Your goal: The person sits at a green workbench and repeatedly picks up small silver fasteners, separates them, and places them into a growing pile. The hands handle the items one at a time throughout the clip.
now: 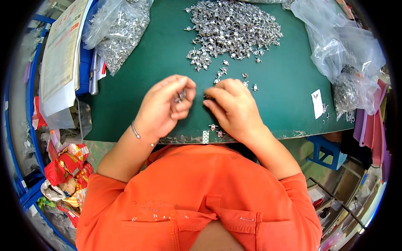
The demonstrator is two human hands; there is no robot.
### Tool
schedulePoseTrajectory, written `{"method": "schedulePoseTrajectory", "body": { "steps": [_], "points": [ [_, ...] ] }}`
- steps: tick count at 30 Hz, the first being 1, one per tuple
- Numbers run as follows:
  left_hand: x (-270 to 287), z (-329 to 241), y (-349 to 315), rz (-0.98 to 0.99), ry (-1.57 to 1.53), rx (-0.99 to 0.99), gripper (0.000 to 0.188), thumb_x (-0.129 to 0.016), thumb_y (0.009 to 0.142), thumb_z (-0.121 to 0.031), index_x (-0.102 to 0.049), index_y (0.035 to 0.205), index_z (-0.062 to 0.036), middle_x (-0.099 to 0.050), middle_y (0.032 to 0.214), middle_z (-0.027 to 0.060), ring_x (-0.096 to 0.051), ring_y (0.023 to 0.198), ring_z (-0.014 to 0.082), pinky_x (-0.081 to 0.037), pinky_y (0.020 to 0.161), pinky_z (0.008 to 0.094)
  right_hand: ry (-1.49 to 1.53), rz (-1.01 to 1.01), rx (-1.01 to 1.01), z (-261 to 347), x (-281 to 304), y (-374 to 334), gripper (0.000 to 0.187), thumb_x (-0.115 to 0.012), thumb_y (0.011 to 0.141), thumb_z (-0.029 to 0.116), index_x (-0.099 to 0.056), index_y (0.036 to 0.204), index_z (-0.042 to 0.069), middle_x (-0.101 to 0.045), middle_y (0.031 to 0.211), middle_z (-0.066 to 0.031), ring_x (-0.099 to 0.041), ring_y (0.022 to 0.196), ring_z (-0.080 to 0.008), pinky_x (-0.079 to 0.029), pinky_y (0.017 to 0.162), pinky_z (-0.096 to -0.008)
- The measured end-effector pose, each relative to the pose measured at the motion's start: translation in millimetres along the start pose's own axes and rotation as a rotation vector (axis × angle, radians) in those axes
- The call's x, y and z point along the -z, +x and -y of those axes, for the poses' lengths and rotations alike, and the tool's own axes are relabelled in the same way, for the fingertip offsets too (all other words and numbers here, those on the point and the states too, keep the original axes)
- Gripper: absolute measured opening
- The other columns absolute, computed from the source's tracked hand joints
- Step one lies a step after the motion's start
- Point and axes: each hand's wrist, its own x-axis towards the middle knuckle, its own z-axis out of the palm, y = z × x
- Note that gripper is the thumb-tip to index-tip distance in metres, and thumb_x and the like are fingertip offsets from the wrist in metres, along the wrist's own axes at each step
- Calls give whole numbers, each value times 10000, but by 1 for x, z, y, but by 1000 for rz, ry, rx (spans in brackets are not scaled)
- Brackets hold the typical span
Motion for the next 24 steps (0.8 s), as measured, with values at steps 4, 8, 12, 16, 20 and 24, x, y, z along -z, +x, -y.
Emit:
{"method": "schedulePoseTrajectory", "body": {
  "steps": [4,8,12,16,20,24],
  "points": [
    [-2,-19,10,-11,-21,-106,231,-481,1053,-227,-589,1044,-23,-544,840,27,-406,589,51,-302,455,182,10,118,-82,-1,7,-6,82,-707,829,67,-637,871,57,-570,847,-71,-588,821,-303,-490,732,-411],
    [-5,-24,26,-2,-28,-198,233,-493,1050,-231,-599,1049,-24,-544,831,26,-408,584,54,-304,459,190,3,188,-124,-1,29,-6,55,-700,833,54,-658,869,54,-575,849,-82,-588,803,-305,-495,732,-413],
    [4,-17,38,-37,-59,-235,232,-501,1048,-237,-602,1042,-29,-545,821,22,-405,575,57,-307,462,199,-107,77,-28,-7,17,3,136,-670,799,1,-664,925,51,-591,888,-73,-587,842,-292,-484,753,-402],
    [8,-13,35,-56,-99,-230,234,-504,1047,-244,-604,1032,-33,-544,810,15,-404,571,58,-311,471,202,-117,151,28,-13,10,10,198,-641,756,-42,-665,930,49,-617,952,-72,-587,913,-293,-468,782,-391],
    [9,-13,34,-50,-89,-239,237,-503,1047,-248,-609,1031,-37,-544,805,10,-407,572,58,-314,478,204,-3,121,6,-21,36,8,190,-648,765,-68,-660,914,49,-640,973,-87,-600,886,-306,-471,814,-392],
    [7,-13,35,-31,-69,-241,235,-503,1047,-248,-611,1033,-40,-542,805,7,-415,580,58,-318,483,206,-137,82,-43,-19,31,7,134,-702,809,38,-661,933,62,-622,916,-81,-592,843,-293,-457,767,-397]
  ]
}}
